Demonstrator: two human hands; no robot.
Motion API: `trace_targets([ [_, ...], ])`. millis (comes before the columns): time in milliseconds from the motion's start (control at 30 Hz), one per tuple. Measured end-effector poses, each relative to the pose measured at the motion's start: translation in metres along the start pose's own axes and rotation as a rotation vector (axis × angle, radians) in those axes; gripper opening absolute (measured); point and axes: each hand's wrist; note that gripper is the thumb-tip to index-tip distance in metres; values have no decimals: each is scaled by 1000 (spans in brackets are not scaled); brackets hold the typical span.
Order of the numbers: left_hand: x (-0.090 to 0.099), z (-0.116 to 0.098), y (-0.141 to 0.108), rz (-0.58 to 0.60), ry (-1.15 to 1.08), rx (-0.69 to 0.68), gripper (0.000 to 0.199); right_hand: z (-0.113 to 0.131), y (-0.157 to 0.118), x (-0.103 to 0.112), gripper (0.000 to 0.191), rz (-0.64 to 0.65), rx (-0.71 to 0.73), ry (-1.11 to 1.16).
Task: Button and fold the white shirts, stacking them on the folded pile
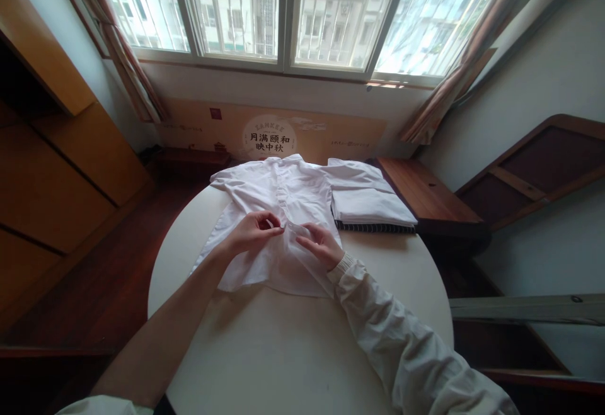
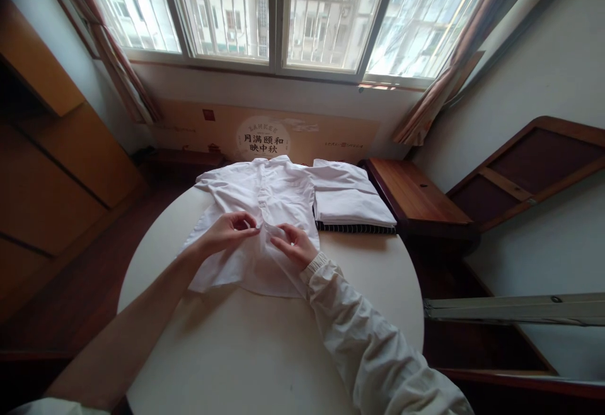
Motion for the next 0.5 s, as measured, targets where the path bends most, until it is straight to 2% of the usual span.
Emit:
trace_targets([
  [100, 1, -4, 0, -9, 5, -11, 31, 3, -11, 19, 53, 141, -78, 6],
  [200, 1, -8, -1, -29, 20, -28, 31, 9, -18, 29, 53, 177, -112, 26],
  [333, -1, -9, -1, -68, 16, -50, 32, 12, -16, 23, 54, 55, -106, 90],
  [500, -3, -8, 0, -47, 5, -42, 30, 14, -2, -3, 53, -64, -55, -51],
])
Point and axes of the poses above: each hand's wrist, its own y-axis towards the middle knuckle, its own x-axis out of the back of the hand, z = x × y, and after that the axes turned 13 degrees about -x, right-handed
